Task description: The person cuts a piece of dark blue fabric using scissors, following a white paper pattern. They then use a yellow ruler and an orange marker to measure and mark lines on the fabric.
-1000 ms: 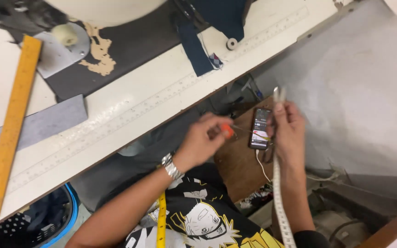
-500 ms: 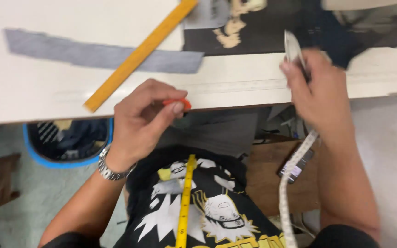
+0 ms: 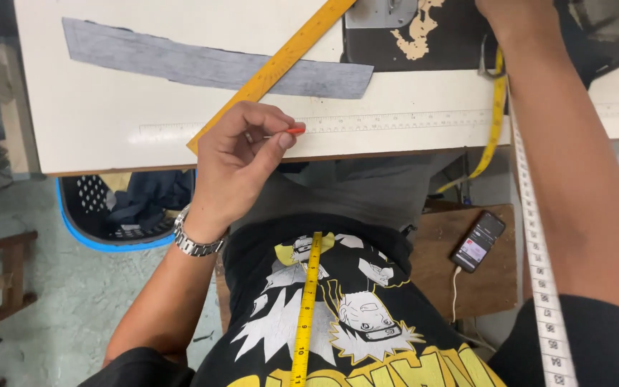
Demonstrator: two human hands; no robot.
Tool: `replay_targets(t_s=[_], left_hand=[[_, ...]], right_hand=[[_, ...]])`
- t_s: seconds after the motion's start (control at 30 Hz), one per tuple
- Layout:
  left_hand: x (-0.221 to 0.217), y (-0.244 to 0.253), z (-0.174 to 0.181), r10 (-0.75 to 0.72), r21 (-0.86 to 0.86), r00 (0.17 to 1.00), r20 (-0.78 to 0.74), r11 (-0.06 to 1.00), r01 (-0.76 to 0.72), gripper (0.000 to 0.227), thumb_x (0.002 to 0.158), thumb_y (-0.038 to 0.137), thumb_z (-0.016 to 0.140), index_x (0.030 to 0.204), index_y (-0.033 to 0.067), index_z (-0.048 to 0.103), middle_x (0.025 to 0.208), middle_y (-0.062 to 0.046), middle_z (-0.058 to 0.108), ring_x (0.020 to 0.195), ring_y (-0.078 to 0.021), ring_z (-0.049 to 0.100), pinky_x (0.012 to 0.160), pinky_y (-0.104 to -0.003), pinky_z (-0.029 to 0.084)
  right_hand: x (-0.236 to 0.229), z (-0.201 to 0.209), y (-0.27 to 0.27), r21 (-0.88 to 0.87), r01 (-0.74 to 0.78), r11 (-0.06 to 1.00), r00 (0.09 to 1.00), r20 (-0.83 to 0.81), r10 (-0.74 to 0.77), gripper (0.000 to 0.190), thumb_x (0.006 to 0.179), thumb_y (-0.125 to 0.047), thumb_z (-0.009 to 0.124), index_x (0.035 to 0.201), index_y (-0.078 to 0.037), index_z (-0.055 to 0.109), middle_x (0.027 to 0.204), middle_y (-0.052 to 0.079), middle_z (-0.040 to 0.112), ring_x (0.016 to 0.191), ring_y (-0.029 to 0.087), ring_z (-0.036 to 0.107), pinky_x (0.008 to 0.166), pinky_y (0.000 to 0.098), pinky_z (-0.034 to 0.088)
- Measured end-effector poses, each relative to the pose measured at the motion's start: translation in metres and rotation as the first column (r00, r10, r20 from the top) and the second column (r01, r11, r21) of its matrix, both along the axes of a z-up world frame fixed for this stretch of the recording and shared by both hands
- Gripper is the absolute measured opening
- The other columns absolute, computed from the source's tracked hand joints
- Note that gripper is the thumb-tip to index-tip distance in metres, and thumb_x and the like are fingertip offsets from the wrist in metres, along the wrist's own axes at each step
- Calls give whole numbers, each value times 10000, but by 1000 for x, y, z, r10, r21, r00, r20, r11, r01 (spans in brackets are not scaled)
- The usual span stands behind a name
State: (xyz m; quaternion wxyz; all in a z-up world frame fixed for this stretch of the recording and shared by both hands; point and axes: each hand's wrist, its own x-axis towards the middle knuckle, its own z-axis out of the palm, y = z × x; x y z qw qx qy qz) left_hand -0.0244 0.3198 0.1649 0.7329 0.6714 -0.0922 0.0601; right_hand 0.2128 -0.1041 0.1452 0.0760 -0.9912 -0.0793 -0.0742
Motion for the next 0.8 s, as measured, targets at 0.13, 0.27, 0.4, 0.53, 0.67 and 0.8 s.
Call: replay_targets(t_s=[0.13,0.27,0.4,0.53,0.67,0.8], left_hand=[[5,5,14,-53,97,998,41,994,48,67,1285,118,724,1285,53,710,1288,-126,805,1277,-272,842,1156,-382,729],[0,23,13,-84,212,994,63,975,69,43,1287,57,710,1323,35,708,1290,-157,831,1268,-303,886,1138,-399,726],[-6,34,9,-101,159,995,28,983,95,54,1283,71,703,1317,30,691,1287,-192,838,1280,-325,869,1164,-433,744],[3,13,13,-176,150,984,29,974,170,74,1283,99,715,1323,37,709,1300,-172,845,1276,-300,855,1157,-402,733],[10,-19,18,-265,252,959,100,939,233,108,1270,171,716,1295,76,762,1272,-110,864,1203,-258,851,1118,-401,694],[30,-100,-4,-544,421,805,235,804,421,200,1300,149,585,1378,45,736,1356,-175,855,1274,-325,847,1130,-470,713]], right_hand=[[-32,27,-12,-53,34,998,997,-63,-37,581,1354,-510,837,1672,-28,774,1243,197,844,1066,545,807,813,705,617],[-59,57,-21,-106,58,993,990,-126,-71,700,1356,-628,835,1682,-13,763,1152,151,840,1018,491,818,811,686,605],[-77,75,-13,-125,34,992,978,-200,-59,823,1359,-745,834,1692,3,753,1061,106,836,969,437,829,809,666,594],[-110,68,-34,87,93,992,957,-283,-65,585,1252,-261,930,1685,-13,625,992,152,795,941,385,767,736,587,536],[-113,65,-66,525,75,848,995,-100,-26,96,1380,67,692,1403,-11,744,1158,110,802,881,203,796,780,374,596],[-128,64,-72,543,255,800,965,-199,-172,191,1299,-43,600,1301,-36,790,900,107,827,715,124,737,611,275,592]])
